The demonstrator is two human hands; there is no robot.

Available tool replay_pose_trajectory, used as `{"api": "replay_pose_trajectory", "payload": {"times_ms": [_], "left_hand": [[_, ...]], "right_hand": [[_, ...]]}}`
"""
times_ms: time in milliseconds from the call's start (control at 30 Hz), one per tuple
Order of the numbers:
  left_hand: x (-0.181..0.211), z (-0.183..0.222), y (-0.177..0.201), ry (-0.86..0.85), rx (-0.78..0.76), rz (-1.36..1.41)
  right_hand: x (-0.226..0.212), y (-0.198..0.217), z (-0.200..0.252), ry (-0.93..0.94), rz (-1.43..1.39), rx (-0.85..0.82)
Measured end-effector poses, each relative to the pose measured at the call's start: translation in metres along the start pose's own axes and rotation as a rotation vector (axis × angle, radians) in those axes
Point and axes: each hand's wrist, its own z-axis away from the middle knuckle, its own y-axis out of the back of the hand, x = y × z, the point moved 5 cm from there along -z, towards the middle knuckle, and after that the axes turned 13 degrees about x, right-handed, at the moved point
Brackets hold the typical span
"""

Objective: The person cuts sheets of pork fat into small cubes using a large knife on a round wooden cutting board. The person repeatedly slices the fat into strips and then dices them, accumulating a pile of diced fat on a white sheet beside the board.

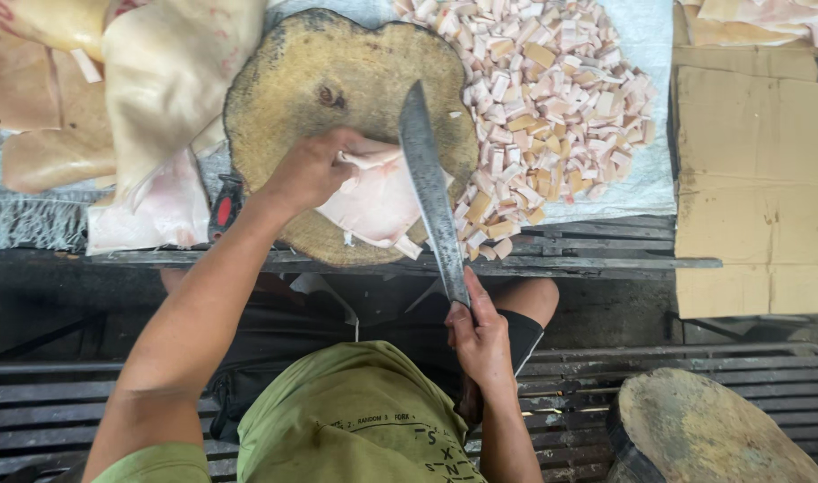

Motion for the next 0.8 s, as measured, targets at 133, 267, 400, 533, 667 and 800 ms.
{"api": "replay_pose_trajectory", "payload": {"times_ms": [133,267,400,533,667,800], "left_hand": [[0.059,-0.027,-0.025,-0.133,-0.132,-0.017],[0.114,-0.057,-0.031,0.154,-0.157,0.327],[0.122,-0.053,-0.012,0.363,-0.101,0.620],[0.074,-0.027,-0.002,0.524,-0.047,0.652],[0.007,0.013,0.005,0.398,0.094,0.259],[-0.046,0.048,0.025,0.240,0.311,-0.026]], "right_hand": [[0.011,0.023,-0.008,-0.015,-0.107,0.073],[0.015,0.045,-0.023,-0.018,-0.179,0.164],[0.006,0.070,-0.029,0.012,-0.260,0.269],[-0.012,0.068,-0.038,0.150,-0.271,0.198],[-0.014,0.034,-0.038,0.206,-0.241,0.094],[-0.009,-0.008,-0.025,0.183,-0.002,-0.028]]}}
